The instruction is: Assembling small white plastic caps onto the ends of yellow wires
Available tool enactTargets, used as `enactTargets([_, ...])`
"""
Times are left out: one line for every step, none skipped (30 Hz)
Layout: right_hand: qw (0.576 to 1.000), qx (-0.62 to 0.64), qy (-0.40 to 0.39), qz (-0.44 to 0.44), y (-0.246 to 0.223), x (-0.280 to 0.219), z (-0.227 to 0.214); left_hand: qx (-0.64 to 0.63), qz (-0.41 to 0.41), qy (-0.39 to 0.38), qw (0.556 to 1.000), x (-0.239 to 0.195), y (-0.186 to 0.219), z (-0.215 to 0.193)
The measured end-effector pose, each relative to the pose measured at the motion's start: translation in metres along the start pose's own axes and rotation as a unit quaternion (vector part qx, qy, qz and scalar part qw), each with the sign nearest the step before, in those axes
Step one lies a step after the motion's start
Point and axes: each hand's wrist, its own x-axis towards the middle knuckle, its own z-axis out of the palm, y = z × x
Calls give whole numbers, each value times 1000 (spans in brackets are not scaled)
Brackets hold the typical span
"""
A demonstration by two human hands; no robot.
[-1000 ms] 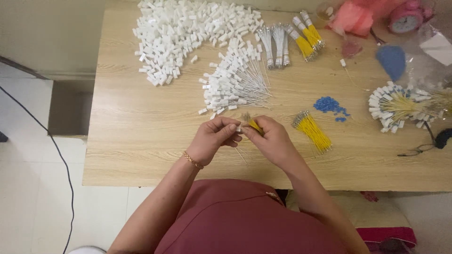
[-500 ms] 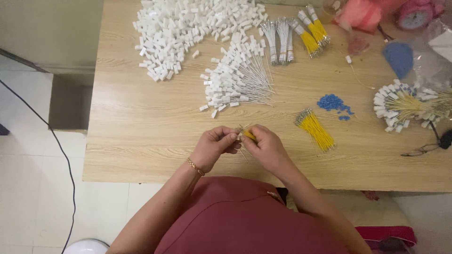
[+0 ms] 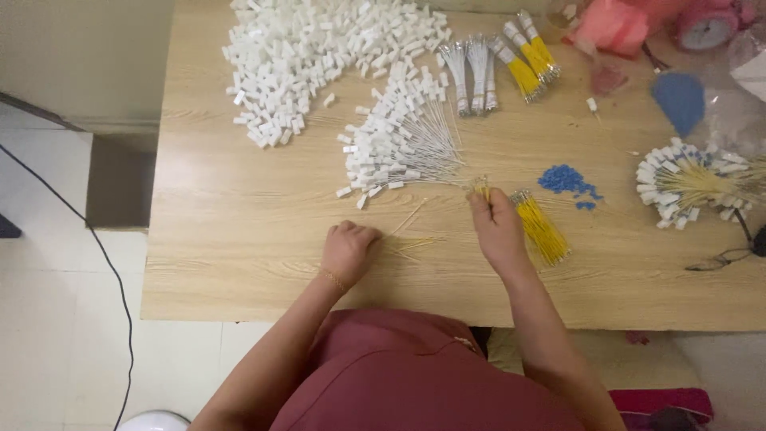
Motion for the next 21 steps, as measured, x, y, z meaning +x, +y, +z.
enactTargets([1000,1,1,3,-14,-6,0,0,1,-3,1000,-1,1,-1])
enactTargets([997,61,-17,48,-28,-10,3,-10,6,-13,1000,-2,1,-4])
enactTargets([988,122,-34,92,-42,-15,5,-19,10,-23,999,-3,0,-6])
enactTargets([988,122,-34,93,-32,-14,11,-19,11,-25,999,5,3,-11])
enactTargets([978,178,-33,99,-21,-13,17,-17,21,-1,1000,13,6,-16])
enactTargets([966,233,-33,106,-11,-13,22,-16,30,22,999,21,9,-21])
enactTargets([966,233,-33,107,-7,-13,25,-16,30,21,999,35,6,-12])
enactTargets([964,243,-32,106,-3,-11,26,-31,37,42,998,51,4,-3])
enactTargets([962,252,-31,104,1,-10,28,-45,44,64,996,66,1,7])
enactTargets([962,252,-28,104,-1,-10,24,-46,47,64,996,80,5,5])
enactTargets([963,245,-37,102,-4,-10,21,-53,46,58,996,93,10,4])
enactTargets([965,238,-45,99,-7,-9,17,-61,45,52,996,107,14,3])
enactTargets([965,238,-41,99,-5,-7,16,-61,49,52,996,118,13,13])
enactTargets([966,241,-33,90,-2,-9,15,-41,52,60,996,125,14,23])
enactTargets([966,243,-24,82,1,-10,14,-20,55,69,996,132,14,34])
enactTargets([966,244,-21,83,6,-10,13,-21,58,67,996,136,16,42])
enactTargets([961,262,-9,94,11,-11,12,17,50,68,996,141,17,51])
enactTargets([954,280,2,104,16,-13,13,55,41,69,995,144,18,59])
enactTargets([954,281,4,106,15,-13,13,55,42,66,995,145,24,53])
enactTargets([955,276,0,105,15,-13,13,65,38,53,996,145,30,47])
enactTargets([957,272,-4,105,14,-14,14,75,34,39,996,145,35,40])
